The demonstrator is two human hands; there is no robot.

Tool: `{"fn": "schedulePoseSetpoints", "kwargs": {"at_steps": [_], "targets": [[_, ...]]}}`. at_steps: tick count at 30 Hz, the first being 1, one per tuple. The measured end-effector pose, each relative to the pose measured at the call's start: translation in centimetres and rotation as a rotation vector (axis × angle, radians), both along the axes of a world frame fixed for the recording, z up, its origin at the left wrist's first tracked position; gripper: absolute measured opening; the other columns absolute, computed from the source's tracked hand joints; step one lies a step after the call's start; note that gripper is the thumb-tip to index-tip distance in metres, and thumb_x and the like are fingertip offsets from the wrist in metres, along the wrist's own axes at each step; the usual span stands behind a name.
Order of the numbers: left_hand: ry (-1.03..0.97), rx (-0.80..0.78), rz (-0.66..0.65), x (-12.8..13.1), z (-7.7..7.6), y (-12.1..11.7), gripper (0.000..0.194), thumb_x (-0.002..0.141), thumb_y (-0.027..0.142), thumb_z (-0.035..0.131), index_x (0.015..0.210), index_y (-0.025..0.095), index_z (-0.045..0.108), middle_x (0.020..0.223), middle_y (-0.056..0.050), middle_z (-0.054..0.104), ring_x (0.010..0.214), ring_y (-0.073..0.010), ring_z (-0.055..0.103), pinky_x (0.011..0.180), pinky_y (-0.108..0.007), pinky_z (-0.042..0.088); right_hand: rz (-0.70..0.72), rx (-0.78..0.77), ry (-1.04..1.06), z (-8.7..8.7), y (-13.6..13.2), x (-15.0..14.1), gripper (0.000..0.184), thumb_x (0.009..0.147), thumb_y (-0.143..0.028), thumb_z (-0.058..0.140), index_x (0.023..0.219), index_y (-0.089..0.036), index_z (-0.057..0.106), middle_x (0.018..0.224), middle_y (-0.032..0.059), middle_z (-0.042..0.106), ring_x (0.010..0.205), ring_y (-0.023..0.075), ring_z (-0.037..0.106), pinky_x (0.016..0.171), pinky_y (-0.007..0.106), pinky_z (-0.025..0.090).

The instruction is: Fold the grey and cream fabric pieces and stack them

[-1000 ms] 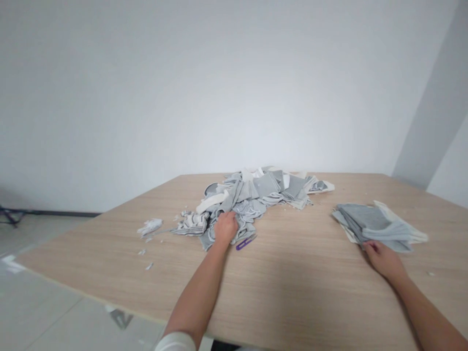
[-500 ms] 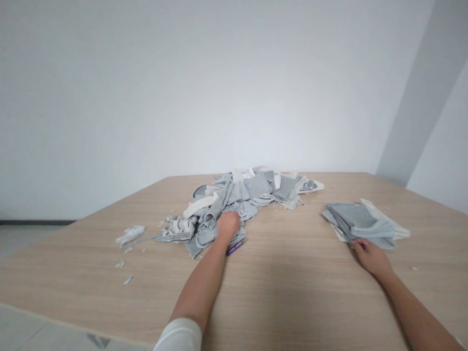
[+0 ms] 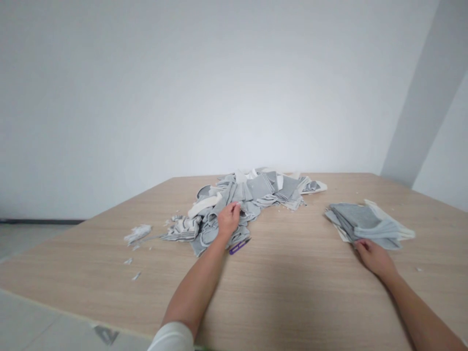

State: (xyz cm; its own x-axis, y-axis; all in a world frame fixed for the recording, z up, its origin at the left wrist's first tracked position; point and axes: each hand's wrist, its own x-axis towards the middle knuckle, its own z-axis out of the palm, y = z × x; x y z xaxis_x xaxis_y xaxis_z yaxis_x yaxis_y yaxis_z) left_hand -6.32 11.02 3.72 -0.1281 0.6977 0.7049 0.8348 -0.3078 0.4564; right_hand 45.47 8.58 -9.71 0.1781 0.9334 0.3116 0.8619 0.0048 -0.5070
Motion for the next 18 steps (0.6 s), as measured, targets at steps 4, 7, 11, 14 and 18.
{"fn": "schedulePoseSetpoints", "kwargs": {"at_steps": [4,7,11,14,18], "targets": [[-0.196,0.154,-0.135,1.7,2.9,-2.2,0.028,0.089,0.036,0.046,0.091,0.017,0.066,0.073,-0.003,0.07,0.066,-0.015,0.063,0.064,-0.025,0.047,-0.001,0.059,-0.018,0.5,-0.8,-0.8,0.038,0.082,-0.046,0.04,0.09,-0.018,0.065,0.089,0.012,0.07,0.083,0.0264,0.064,0.072,0.034,0.046],[-0.345,0.287,-0.244,3.2,5.5,-4.4,0.025,0.085,0.035,0.053,0.09,0.016,0.067,0.069,-0.002,0.069,0.062,-0.0138,0.063,0.06,-0.024,0.047,0.025,0.182,-0.01,2.1,-2.0,-3.4,0.038,0.084,-0.044,0.039,0.097,-0.017,0.062,0.089,0.0126,0.069,0.081,0.0256,0.064,0.071,0.034,0.047],[-0.404,0.33,-0.394,5.0,8.5,-7.6,0.022,0.083,0.034,0.057,0.089,0.017,0.068,0.07,-0.001,0.069,0.063,-0.0135,0.064,0.061,-0.023,0.049,0.3,0.346,-0.004,7.0,-4.8,-10.5,0.037,0.087,-0.043,0.041,0.103,-0.016,0.06,0.095,0.0126,0.067,0.082,0.0234,0.063,0.072,0.036,0.049],[-0.44,0.25,-0.466,6.6,9.6,-10.2,0.022,0.082,0.035,0.058,0.091,0.017,0.068,0.07,-0.001,0.069,0.063,-0.0141,0.064,0.059,-0.023,0.05,0.551,0.454,0.028,11.5,-7.2,-17.0,0.038,0.087,-0.042,0.046,0.114,-0.017,0.056,0.112,0.0133,0.062,0.101,0.0243,0.059,0.088,0.04,0.046],[-0.532,0.036,-0.538,8.9,9.7,-12.9,0.022,0.08,0.034,0.058,0.091,0.016,0.067,0.063,0.0,0.067,0.053,-0.0118,0.059,0.05,-0.021,0.047,0.72,0.411,0.194,15.7,-9.5,-23.6,0.06,0.082,-0.043,0.055,0.135,-0.019,0.039,0.131,0.0132,0.051,0.112,0.0256,0.053,0.093,0.039,0.043]]}}
